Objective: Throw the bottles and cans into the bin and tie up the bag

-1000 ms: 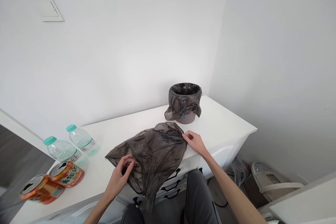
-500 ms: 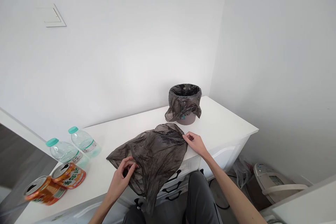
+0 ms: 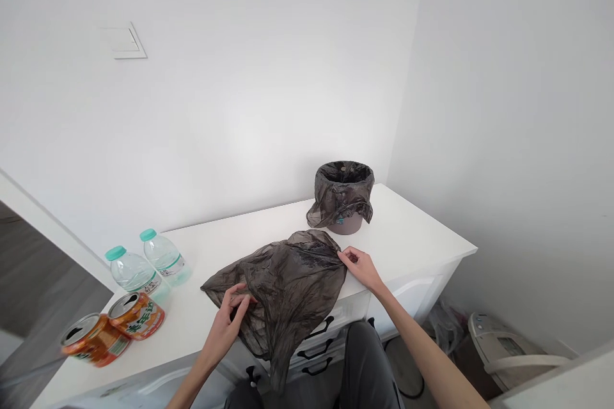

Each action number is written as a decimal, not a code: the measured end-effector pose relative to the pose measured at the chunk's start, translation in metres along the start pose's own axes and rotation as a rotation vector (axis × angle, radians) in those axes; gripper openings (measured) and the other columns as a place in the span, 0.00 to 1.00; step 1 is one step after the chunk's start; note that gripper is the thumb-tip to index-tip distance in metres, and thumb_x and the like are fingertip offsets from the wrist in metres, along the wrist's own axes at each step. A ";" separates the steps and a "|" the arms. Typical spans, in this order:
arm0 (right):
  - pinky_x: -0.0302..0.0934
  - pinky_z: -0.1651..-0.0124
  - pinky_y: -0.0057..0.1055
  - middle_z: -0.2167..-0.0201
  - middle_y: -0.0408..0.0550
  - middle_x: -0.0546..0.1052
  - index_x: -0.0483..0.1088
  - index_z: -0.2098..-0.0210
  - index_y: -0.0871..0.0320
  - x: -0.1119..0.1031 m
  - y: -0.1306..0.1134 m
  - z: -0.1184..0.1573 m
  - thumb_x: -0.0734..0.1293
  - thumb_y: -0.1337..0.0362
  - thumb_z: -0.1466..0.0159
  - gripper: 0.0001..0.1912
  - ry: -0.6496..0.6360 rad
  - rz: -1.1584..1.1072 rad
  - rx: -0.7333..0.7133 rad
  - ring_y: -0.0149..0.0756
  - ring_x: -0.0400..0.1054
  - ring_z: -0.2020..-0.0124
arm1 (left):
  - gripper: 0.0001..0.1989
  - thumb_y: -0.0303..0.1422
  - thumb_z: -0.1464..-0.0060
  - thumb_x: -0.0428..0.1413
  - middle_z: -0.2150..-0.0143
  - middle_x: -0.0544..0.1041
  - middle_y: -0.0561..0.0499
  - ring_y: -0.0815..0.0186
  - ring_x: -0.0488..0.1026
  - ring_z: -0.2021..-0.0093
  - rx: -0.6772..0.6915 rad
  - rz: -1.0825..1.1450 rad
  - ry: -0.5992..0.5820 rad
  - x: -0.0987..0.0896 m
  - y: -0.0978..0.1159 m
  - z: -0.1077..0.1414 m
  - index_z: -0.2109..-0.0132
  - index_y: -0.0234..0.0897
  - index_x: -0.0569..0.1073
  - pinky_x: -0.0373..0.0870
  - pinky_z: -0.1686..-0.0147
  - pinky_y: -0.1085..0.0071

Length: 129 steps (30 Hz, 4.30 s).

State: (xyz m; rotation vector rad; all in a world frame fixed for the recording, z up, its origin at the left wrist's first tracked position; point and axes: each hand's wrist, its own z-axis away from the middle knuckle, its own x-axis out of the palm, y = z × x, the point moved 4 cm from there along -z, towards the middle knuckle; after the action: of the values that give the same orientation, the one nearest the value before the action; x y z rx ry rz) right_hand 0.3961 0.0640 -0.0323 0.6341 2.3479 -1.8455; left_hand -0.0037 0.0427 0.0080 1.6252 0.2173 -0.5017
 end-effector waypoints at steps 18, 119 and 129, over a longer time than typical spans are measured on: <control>0.70 0.50 0.40 0.50 0.54 0.77 0.71 0.47 0.53 -0.002 -0.053 -0.010 0.59 0.47 0.26 0.21 0.051 0.418 -0.222 0.43 0.75 0.56 | 0.28 0.49 0.38 0.54 0.64 0.74 0.54 0.62 0.77 0.63 0.076 0.147 0.168 -0.010 0.029 -0.022 0.38 0.45 0.55 0.72 0.62 0.67; 0.62 0.52 0.40 0.62 0.54 0.80 0.72 0.65 0.55 0.065 -0.070 0.036 0.66 0.57 0.33 0.09 -0.227 0.711 0.054 0.49 0.71 0.55 | 0.39 0.20 0.41 0.47 0.24 0.55 0.35 0.42 0.46 0.23 0.551 -0.899 0.356 -0.016 0.031 -0.028 0.24 0.33 0.49 0.51 0.30 0.35; 0.50 0.70 0.27 0.74 0.34 0.69 0.59 0.46 0.50 0.050 -0.129 0.087 0.68 0.50 0.33 0.22 -0.590 -0.070 0.328 0.30 0.57 0.74 | 0.27 0.37 0.27 0.42 0.26 0.64 0.46 0.55 0.56 0.25 0.589 -0.832 0.001 0.025 0.000 -0.024 0.26 0.44 0.55 0.58 0.28 0.49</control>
State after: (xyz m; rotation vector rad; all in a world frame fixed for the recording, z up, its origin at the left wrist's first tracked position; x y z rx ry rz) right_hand 0.2864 -0.0286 0.0455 0.0044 1.7283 -2.0980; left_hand 0.0232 0.0628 -0.0016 2.0689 0.8231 -1.2873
